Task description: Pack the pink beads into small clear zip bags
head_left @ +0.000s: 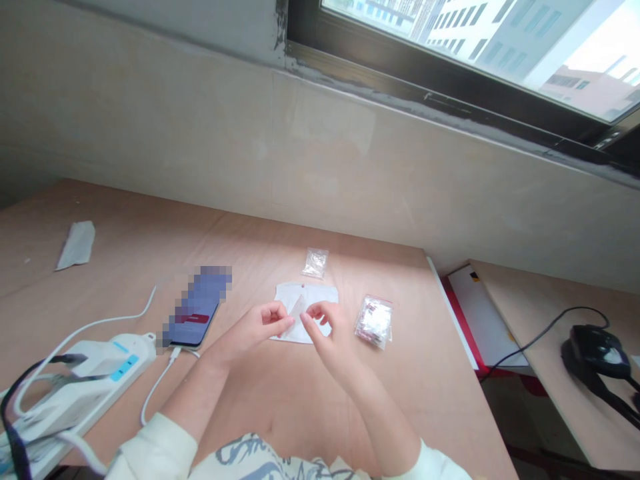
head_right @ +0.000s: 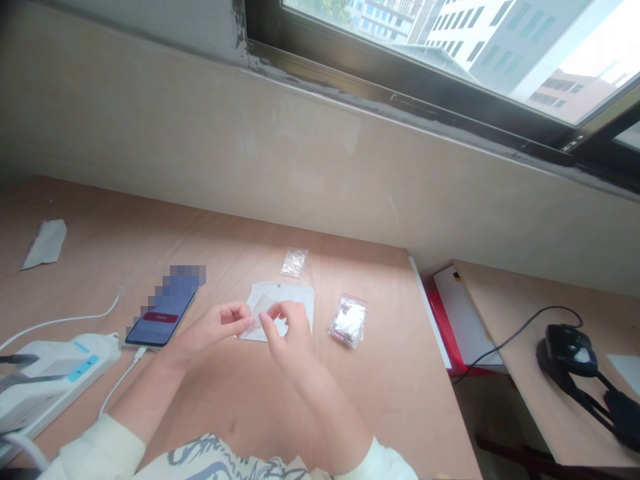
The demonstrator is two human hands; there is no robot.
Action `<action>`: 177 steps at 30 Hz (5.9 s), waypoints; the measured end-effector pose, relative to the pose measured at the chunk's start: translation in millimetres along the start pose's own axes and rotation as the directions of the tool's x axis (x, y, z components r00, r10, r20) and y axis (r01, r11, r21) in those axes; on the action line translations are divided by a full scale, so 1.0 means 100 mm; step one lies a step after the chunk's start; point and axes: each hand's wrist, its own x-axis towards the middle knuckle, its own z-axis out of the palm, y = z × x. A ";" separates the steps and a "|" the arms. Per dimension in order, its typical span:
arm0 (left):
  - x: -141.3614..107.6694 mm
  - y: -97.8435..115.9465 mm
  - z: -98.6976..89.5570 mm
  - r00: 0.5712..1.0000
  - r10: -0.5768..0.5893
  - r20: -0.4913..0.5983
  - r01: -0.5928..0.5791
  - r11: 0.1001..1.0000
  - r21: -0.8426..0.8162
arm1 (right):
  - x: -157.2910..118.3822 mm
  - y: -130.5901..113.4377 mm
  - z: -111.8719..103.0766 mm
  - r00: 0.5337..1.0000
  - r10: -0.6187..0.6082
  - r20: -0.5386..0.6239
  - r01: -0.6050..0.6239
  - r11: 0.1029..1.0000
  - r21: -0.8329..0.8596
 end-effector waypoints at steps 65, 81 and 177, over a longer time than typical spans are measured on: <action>0.04 -0.62 -0.43 0.971 -0.195 -0.142 0.183 0.979 -0.088 | 0.10 0.87 0.41 0.837 0.423 0.347 -0.547 0.652 0.526; 0.17 -0.43 -0.32 0.964 -0.078 -0.252 0.112 0.986 0.123 | 0.11 0.94 0.41 0.839 0.419 0.347 -0.543 0.600 0.588; 0.36 -0.73 -0.28 0.952 0.057 -0.302 0.056 0.933 0.355 | 0.91 0.86 0.19 0.871 0.424 -0.249 -0.324 0.876 0.357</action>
